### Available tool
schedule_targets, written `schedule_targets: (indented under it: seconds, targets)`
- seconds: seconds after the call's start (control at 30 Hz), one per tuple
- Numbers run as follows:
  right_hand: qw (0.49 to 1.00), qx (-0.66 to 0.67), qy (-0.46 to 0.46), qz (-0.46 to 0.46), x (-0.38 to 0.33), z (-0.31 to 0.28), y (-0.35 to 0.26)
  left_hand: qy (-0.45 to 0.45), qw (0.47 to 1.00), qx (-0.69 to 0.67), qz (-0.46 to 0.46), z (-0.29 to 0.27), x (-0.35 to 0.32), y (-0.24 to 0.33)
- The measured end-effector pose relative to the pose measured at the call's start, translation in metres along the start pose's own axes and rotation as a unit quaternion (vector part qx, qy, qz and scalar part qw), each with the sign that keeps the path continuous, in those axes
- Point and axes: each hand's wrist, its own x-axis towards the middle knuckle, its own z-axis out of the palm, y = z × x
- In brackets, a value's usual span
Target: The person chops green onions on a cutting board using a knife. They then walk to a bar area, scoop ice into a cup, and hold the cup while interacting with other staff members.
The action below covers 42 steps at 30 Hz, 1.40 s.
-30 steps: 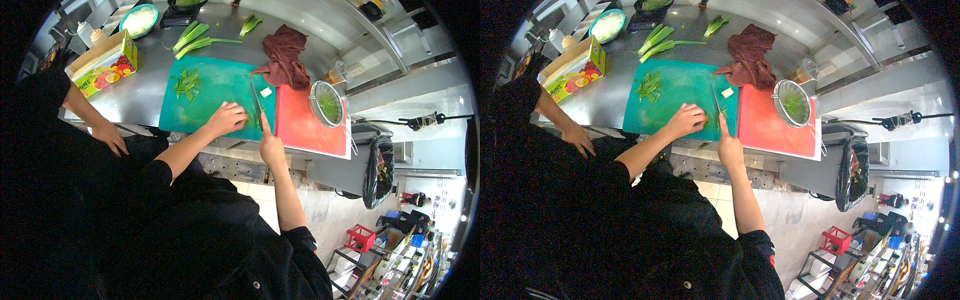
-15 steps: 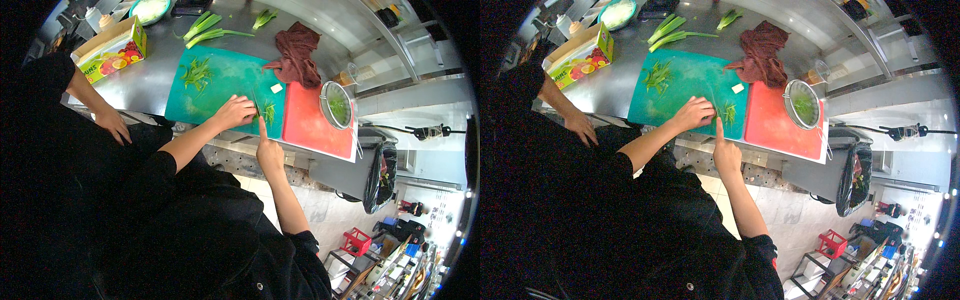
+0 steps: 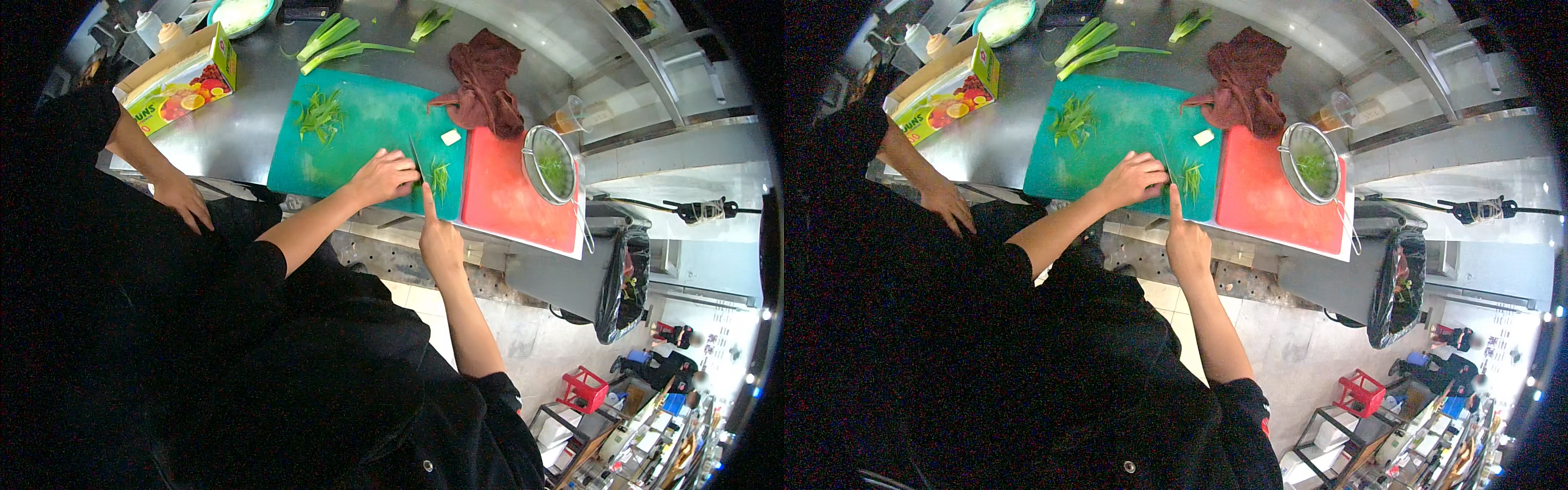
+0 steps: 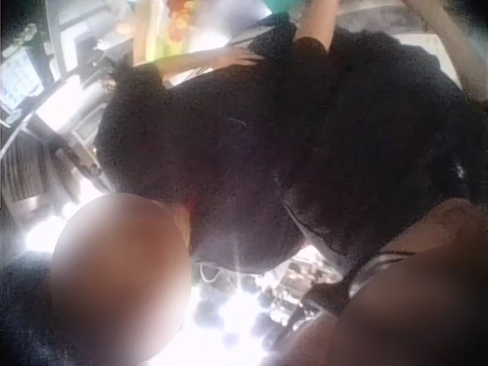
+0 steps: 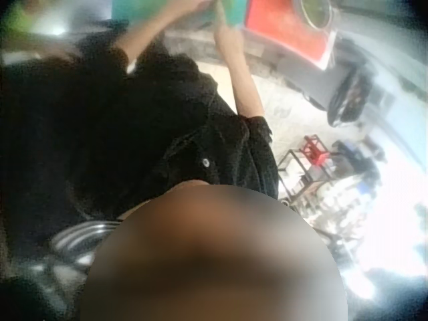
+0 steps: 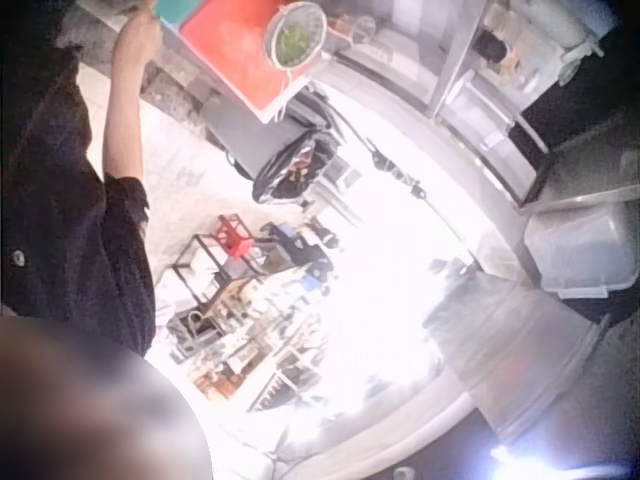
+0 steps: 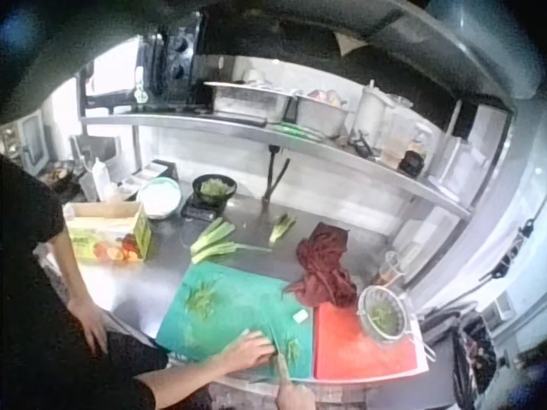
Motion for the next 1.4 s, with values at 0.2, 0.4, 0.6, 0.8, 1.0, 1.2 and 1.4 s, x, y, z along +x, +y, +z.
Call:
schedule_targets:
  seconds: [0.2, 0.4, 0.6, 0.8, 1.0, 1.2, 1.4]
  targets:
    - [0.999, 0.018, -0.017, 0.021, 0.022, 0.002, -0.007, 0.011, 1.000, 0.012, 0.012, 0.002, 0.001, -0.002]
    - [1.000, -0.013, -0.003, -0.006, 0.001, 0.000, 0.000, 0.019, 1.000, -0.008, 0.011, 0.002, 0.000, -0.003]
    - [1.000, 0.008, -0.024, 0.010, 0.028, 0.002, -0.006, 0.012, 1.000, 0.008, 0.004, 0.002, 0.000, -0.002]
    - [1.000, -0.004, -0.025, 0.000, 0.001, -0.005, 0.003, 0.028, 1.000, 0.001, 0.010, 0.001, 0.000, -0.002]
    - [0.999, 0.049, -0.010, 0.006, 0.041, 0.020, 0.005, 0.024, 1.000, 0.002, 0.009, -0.001, 0.001, -0.001]
    - [0.973, 0.201, 0.112, 0.011, 0.020, -0.016, 0.013, 0.037, 0.999, -0.008, 0.009, 0.001, 0.000, -0.001]
    - [0.843, 0.495, 0.190, 0.088, 0.014, -0.055, 0.008, 0.053, 0.999, -0.008, 0.006, 0.003, 0.002, 0.000]
